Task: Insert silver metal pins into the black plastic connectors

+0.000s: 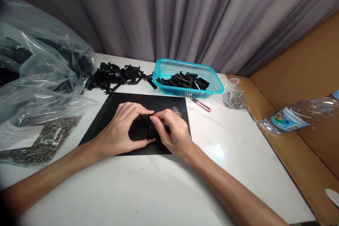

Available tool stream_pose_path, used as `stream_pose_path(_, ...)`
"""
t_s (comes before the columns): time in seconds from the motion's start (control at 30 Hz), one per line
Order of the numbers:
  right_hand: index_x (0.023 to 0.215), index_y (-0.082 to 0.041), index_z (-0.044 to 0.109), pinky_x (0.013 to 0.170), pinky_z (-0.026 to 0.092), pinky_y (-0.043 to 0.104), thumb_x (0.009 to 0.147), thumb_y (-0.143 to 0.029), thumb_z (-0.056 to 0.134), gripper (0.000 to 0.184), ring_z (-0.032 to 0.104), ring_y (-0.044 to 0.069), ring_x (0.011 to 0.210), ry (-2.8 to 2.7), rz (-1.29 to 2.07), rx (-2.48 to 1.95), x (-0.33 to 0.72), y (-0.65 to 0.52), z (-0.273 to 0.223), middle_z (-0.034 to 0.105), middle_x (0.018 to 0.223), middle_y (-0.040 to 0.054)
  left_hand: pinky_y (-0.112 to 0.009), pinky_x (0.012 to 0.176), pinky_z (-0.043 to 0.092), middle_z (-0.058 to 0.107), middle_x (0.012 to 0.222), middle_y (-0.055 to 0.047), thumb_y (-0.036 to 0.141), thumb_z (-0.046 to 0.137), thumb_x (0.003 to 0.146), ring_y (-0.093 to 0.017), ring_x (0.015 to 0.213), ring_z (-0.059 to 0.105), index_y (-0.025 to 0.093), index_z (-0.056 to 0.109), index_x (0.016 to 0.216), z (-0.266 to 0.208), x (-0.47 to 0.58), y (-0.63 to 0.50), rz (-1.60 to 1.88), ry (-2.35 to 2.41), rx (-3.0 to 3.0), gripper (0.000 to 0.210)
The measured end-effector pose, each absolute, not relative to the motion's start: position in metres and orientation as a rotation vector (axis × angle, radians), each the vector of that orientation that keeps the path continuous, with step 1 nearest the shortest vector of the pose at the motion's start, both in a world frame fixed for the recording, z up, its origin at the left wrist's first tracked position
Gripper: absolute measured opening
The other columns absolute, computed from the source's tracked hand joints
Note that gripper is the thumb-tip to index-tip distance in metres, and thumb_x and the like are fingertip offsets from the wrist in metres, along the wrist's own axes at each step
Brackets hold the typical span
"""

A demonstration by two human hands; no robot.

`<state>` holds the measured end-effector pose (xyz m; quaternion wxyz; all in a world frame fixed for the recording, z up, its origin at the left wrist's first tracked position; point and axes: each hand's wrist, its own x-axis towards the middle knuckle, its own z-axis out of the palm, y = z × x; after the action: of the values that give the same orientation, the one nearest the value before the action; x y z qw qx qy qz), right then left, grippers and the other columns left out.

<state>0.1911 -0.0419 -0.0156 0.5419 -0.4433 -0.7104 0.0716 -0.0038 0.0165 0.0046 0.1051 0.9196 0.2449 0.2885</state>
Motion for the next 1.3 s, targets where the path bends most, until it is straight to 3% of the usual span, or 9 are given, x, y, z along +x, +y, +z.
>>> stream_pose_path(0.33,0.097,-0.022,0.063,0.067,0.055,0.029,0.104,-0.025,0.056,0.010,0.067,0.016,0.073,-1.673,0.218,-1.064,0.1910,-0.0425,-0.0152,0.069,0.083,0.0027,-0.045,0.091,0.042,0.061,0.109,-0.008,0.044,0.082,0.076,-0.029,0.103,0.056,0.018,0.056,0.115,0.0034,0.0001,0.0184,0.836,0.836,2.712,0.054)
stream_pose_path(0.47,0.092,-0.022,0.057,0.069,0.051,0.029,0.109,-0.032,0.044,0.023,0.063,0.015,0.073,-1.712,0.199,-1.152,0.1938,-0.0398,-0.0168,0.066,0.084,0.0034,-0.045,0.092,0.041,0.062,0.109,-0.007,0.045,0.082,0.076,-0.029,0.103,0.056,0.019,0.056,0.115,0.0045,-0.0001,0.0185,0.820,0.855,2.707,0.054)
stream_pose_path(0.6,0.084,-0.024,0.048,0.058,0.043,0.025,0.112,-0.035,0.033,0.034,0.055,0.012,0.058,-1.796,0.217,-1.287,0.1953,-0.0396,-0.0172,0.059,0.071,-0.0013,-0.045,0.093,0.042,0.062,0.108,-0.007,0.049,0.081,0.077,-0.029,0.103,0.057,0.020,0.056,0.116,0.0053,-0.0007,0.0176,0.816,0.873,2.702,0.054)
stream_pose_path(0.77,0.108,-0.023,0.055,0.055,0.040,0.026,0.111,-0.033,0.036,0.021,0.068,0.016,0.067,-1.952,0.114,-1.448,0.1900,-0.0426,-0.0155,0.072,0.085,0.0026,-0.047,0.093,0.042,0.063,0.109,-0.007,0.048,0.079,0.079,-0.030,0.103,0.057,0.021,0.057,0.115,0.0015,-0.0010,0.0192,0.846,0.979,2.697,0.050)
stream_pose_path(0.93,0.128,-0.023,0.053,0.053,0.043,0.026,0.110,-0.033,0.037,0.026,0.070,0.017,0.065,-1.985,0.137,-1.477,0.1882,-0.0415,-0.0166,0.076,0.090,0.0032,-0.047,0.092,0.043,0.062,0.108,-0.007,0.052,0.079,0.078,-0.030,0.102,0.056,0.021,0.059,0.114,-0.0019,-0.0013,0.0213,0.790,1.047,2.718,0.052)
stream_pose_path(1.3,0.129,-0.026,0.055,0.064,0.054,0.029,0.109,-0.029,0.040,0.024,0.076,0.021,0.080,-1.966,0.229,-1.443,0.1874,-0.0357,-0.0170,0.077,0.101,0.0051,-0.049,0.095,0.043,0.061,0.108,-0.007,0.057,0.077,0.080,-0.029,0.102,0.055,0.021,0.059,0.115,-0.0029,-0.0005,0.0228,0.741,1.032,2.754,0.053)
